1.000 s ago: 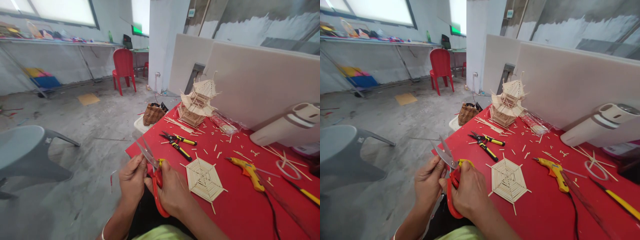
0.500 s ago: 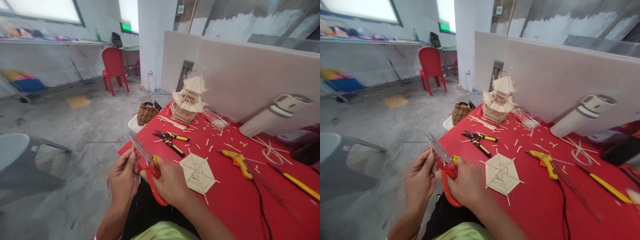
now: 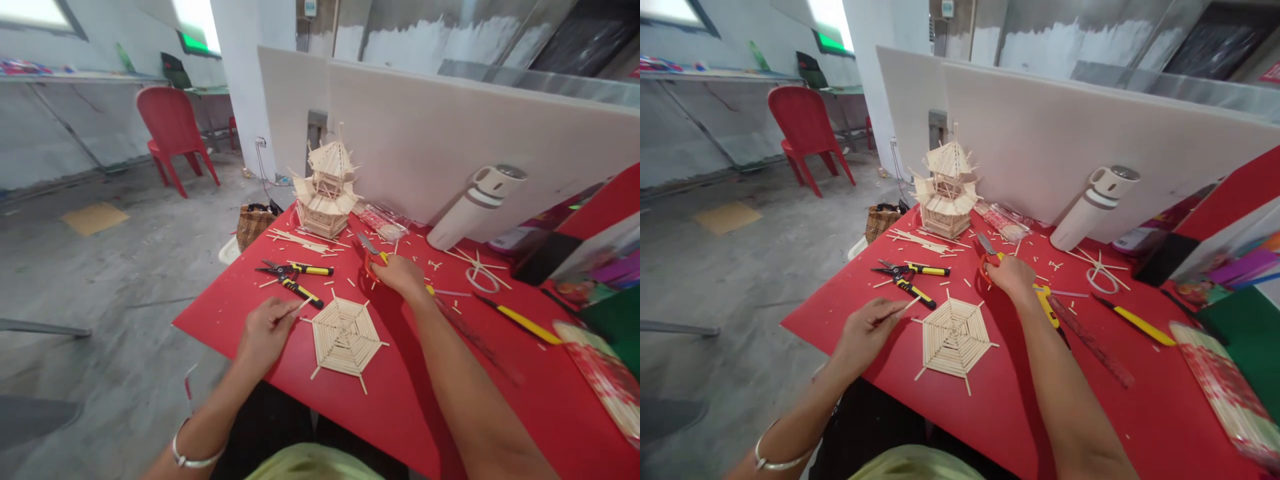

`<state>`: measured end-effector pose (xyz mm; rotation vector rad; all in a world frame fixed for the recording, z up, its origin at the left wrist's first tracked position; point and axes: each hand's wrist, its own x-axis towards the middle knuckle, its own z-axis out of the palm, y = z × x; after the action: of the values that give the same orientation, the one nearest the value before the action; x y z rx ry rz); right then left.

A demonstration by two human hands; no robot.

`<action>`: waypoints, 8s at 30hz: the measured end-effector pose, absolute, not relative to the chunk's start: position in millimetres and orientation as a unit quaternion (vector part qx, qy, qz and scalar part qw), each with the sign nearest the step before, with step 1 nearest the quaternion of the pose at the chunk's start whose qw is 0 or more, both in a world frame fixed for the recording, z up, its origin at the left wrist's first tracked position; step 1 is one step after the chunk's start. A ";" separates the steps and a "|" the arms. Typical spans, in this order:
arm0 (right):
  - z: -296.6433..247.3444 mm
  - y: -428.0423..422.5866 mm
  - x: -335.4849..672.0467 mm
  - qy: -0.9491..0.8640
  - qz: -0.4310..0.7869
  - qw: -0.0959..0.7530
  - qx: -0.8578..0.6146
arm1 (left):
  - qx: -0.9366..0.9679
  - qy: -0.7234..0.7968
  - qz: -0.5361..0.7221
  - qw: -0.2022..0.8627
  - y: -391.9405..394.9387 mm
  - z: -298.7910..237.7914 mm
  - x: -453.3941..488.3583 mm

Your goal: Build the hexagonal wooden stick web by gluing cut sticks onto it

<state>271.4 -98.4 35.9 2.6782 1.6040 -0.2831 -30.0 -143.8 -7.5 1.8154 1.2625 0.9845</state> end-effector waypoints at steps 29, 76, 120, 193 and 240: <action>12.9 -89.0 228.8 0.742 -0.182 -0.113 0.635 | 0.790 0.509 0.215 0.265 -117.2 -20.7 16.9; -7.8 -90.7 245.8 0.752 -0.364 -0.123 0.536 | 0.839 0.447 0.220 0.219 -118.7 -29.4 24.7; -6.2 -92.0 244.5 0.758 -0.346 -0.123 0.539 | 0.802 0.517 0.264 0.142 -150.0 -37.0 4.5; 3.2 -95.2 243.1 0.721 -0.394 -0.105 0.561 | 0.794 0.523 0.277 0.136 -152.6 -40.7 7.2; -2.9 -96.7 241.0 0.739 -0.363 -0.127 0.554 | 0.797 0.536 0.252 0.118 -155.4 -42.1 6.9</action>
<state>241.0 -96.7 -2.9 1.8948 2.5293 -1.2413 6.9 -155.4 -42.1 2.3323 1.5672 0.7364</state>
